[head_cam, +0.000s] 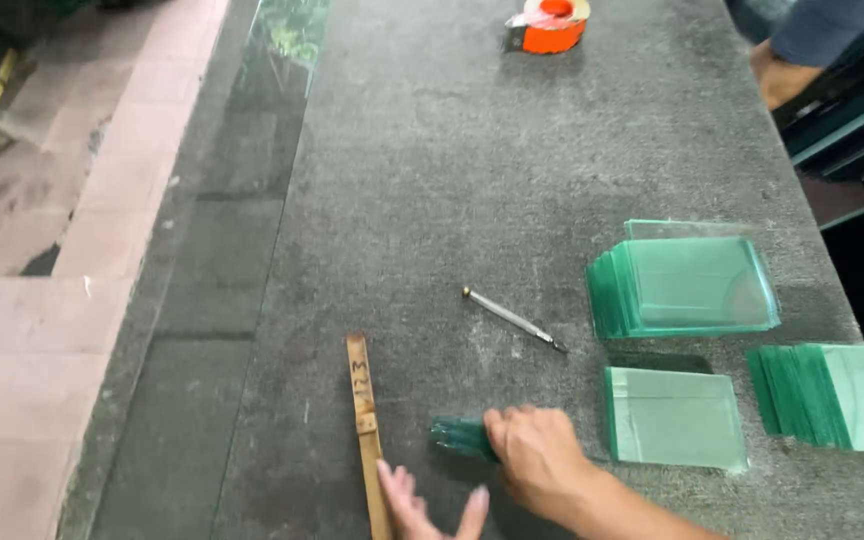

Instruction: Cutting several small rectangular pieces of glass from a larger glass sheet using a glass cutter and a ruler.

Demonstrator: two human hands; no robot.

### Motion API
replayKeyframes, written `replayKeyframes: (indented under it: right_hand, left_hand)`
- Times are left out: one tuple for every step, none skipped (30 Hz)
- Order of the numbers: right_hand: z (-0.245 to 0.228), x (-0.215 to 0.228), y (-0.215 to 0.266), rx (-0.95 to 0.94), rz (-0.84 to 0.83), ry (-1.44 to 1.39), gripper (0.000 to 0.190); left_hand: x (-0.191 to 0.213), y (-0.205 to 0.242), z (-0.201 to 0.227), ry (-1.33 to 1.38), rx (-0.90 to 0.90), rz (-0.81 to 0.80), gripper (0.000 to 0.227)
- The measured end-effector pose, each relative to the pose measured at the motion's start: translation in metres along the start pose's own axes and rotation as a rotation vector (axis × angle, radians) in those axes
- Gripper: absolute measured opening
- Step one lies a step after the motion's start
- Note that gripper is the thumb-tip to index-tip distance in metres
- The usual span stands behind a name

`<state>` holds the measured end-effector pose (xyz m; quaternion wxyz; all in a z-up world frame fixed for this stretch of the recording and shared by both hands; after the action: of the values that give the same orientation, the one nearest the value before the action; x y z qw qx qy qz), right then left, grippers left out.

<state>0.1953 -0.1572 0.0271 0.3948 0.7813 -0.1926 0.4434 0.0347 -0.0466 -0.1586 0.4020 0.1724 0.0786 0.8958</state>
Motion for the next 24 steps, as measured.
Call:
replayKeyframes:
  right_hand:
    - [0.004,-0.008,0.000,-0.010,0.007,-0.006,0.047]
    - [0.006,-0.016,-0.001,0.003,0.031,0.036,0.047]
    - [0.003,-0.029,0.000,0.022,0.044,0.069,0.047]
    - [-0.003,-0.025,0.005,0.017,0.040,0.053,0.047]
    - [-0.005,-0.021,0.011,-0.016,0.012,0.080,0.047]
    - [-0.007,-0.017,0.018,-0.048,-0.016,0.107,0.047]
    - [-0.006,-0.013,0.022,-0.060,-0.008,0.104,0.047]
    - [-0.005,-0.011,0.026,-0.081,-0.045,0.083,0.050]
    - [-0.003,-0.012,0.033,-0.105,-0.087,0.062,0.053]
    - [0.008,-0.012,0.049,-0.119,-0.086,0.061,0.053]
    - [0.013,0.006,0.070,-0.070,0.203,-0.145,0.075]
    - [0.022,0.021,0.097,-0.025,0.496,-0.346,0.098]
    - [0.043,-0.003,0.118,-0.043,0.498,-0.343,0.098]
    - [0.067,-0.026,0.141,-0.053,0.554,-0.561,0.100]
    - [0.088,-0.051,0.157,-0.047,0.609,-0.791,0.104]
    - [0.090,-0.067,0.149,-0.048,0.613,-0.799,0.104]
    - [0.097,-0.089,0.147,-0.084,0.644,-0.950,0.108]
    - [0.105,-0.111,0.145,-0.120,0.674,-1.101,0.113]
    - [0.089,-0.102,0.132,-0.136,0.681,-1.112,0.113]
    - [0.073,-0.092,0.118,-0.148,0.650,-1.069,0.117]
    - [0.058,-0.083,0.104,-0.163,0.617,-1.026,0.121]
    - [0.052,-0.093,0.095,-0.181,0.621,-1.037,0.121]
    - [0.042,-0.100,0.089,-0.128,0.649,-1.093,0.118]
    - [0.032,-0.106,0.083,-0.075,0.679,-1.148,0.115]
  left_hand:
    - [0.011,-0.008,0.030,-0.004,-0.006,-0.012,0.150]
    - [0.013,-0.015,0.074,-0.137,-0.210,-0.122,0.151]
    - [0.020,-0.015,0.113,-0.279,-0.403,-0.234,0.152]
    - [0.023,-0.022,0.127,-0.292,-0.399,-0.244,0.152]
    - [0.017,-0.028,0.136,-0.251,-0.336,-0.342,0.149]
    - [0.010,-0.034,0.146,-0.210,-0.271,-0.439,0.145]
    - [0.008,-0.040,0.150,-0.210,-0.280,-0.450,0.145]
    - [0.002,-0.046,0.151,-0.163,-0.236,-0.529,0.138]
    - [-0.005,-0.047,0.150,-0.112,-0.185,-0.611,0.131]
    - [-0.008,-0.050,0.148,-0.110,-0.188,-0.625,0.131]
    - [-0.008,-0.052,0.147,-0.129,-0.211,-0.632,0.116]
    - [-0.008,-0.053,0.145,-0.148,-0.234,-0.639,0.100]
    - [-0.013,-0.050,0.146,-0.144,-0.233,-0.656,0.100]
    - [-0.017,-0.048,0.147,-0.135,-0.214,-0.672,0.097]
    - [-0.014,-0.050,0.149,-0.137,-0.198,-0.673,0.093]
    - [-0.014,-0.052,0.150,-0.146,-0.200,-0.676,0.093]
    - [-0.016,-0.050,0.150,-0.082,-0.193,-0.695,0.096]
    - [-0.018,-0.047,0.149,-0.018,-0.184,-0.713,0.100]
    - [-0.019,-0.046,0.152,-0.030,-0.179,-0.729,0.100]
    - [-0.020,-0.046,0.155,-0.020,-0.173,-0.737,0.103]
    - [-0.021,-0.044,0.157,-0.011,-0.164,-0.746,0.107]
    - [-0.023,-0.043,0.158,-0.022,-0.156,-0.763,0.107]
    - [-0.023,-0.039,0.160,-0.069,-0.181,-0.767,0.103]
    - [-0.023,-0.036,0.163,-0.115,-0.207,-0.771,0.099]
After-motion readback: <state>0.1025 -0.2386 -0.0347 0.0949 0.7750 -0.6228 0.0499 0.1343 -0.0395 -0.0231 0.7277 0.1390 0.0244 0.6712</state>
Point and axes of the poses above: each hand's wrist, its own y-axis away from the middle knuckle, its own x-axis out of the back of the hand, z = x × y, the point moved 7 cm from there along -y, towards the middle knuckle, and after that the axes turned 5 degrees about -z, right-handed, at the moved point
